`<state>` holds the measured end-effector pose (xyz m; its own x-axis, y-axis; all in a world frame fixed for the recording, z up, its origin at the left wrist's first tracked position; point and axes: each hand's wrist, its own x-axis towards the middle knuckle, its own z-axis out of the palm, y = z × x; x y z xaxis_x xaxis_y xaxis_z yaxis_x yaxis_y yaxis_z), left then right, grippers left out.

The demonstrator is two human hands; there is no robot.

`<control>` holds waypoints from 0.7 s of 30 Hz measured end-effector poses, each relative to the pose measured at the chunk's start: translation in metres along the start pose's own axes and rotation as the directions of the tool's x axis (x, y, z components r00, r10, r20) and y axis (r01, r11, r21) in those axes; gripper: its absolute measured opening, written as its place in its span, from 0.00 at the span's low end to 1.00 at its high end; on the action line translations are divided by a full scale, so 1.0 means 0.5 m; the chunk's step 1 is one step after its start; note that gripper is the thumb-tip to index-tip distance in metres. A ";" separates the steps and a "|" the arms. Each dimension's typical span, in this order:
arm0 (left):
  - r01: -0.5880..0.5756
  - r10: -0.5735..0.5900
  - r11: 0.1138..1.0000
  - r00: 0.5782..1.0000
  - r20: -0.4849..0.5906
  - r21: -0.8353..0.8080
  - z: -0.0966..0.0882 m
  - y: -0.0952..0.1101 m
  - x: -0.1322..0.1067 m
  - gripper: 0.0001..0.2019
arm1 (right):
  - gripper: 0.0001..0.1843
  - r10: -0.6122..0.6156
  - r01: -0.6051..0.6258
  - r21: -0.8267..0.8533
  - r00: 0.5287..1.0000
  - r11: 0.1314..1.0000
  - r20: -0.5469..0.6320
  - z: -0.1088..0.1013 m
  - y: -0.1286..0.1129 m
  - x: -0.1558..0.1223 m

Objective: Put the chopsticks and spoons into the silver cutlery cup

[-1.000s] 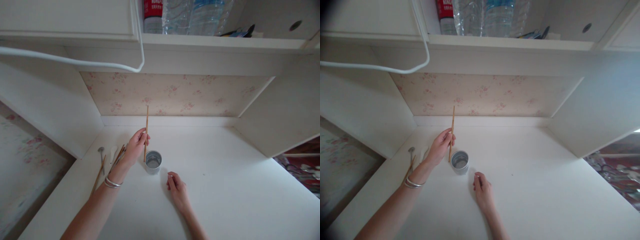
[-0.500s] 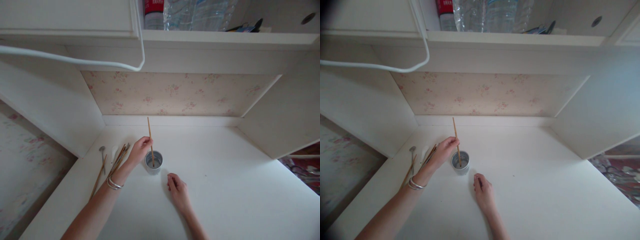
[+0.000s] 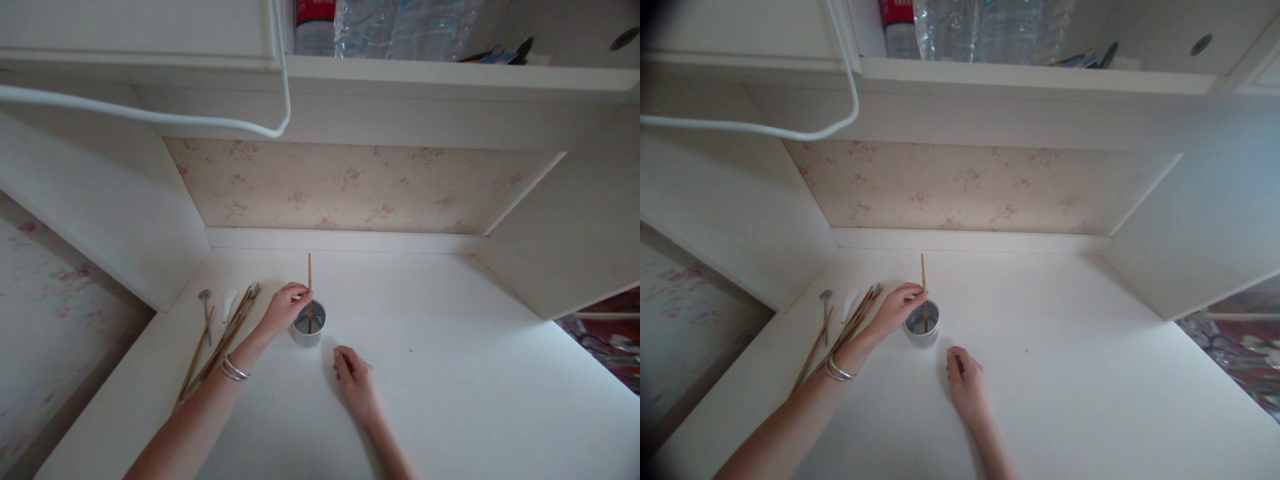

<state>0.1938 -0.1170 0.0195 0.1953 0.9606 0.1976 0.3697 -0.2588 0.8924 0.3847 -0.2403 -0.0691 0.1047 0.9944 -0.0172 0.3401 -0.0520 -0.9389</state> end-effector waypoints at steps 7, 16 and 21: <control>0.100 -0.096 0.990 0.994 0.051 -0.096 0.005 -0.007 -0.016 0.18 | 0.23 -0.021 0.021 -0.021 1.000 1.000 0.006 -0.001 -0.003 -0.002; 0.141 -0.119 0.868 0.990 0.075 -0.477 0.010 -0.069 -0.117 0.46 | 0.22 0.044 -0.041 0.068 0.998 0.997 -0.045 0.004 -0.028 -0.009; 0.149 -0.100 0.794 0.988 0.116 -0.589 0.041 -0.109 -0.153 0.57 | 0.18 -0.089 0.087 0.053 0.995 0.995 0.045 0.036 -0.139 -0.024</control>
<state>0.1775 -0.1785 -0.0528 0.2617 0.9633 0.0593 -0.2124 -0.0025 0.9772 0.3430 -0.2468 -0.0099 0.0317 0.9982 0.0510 0.2978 0.0393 -0.9538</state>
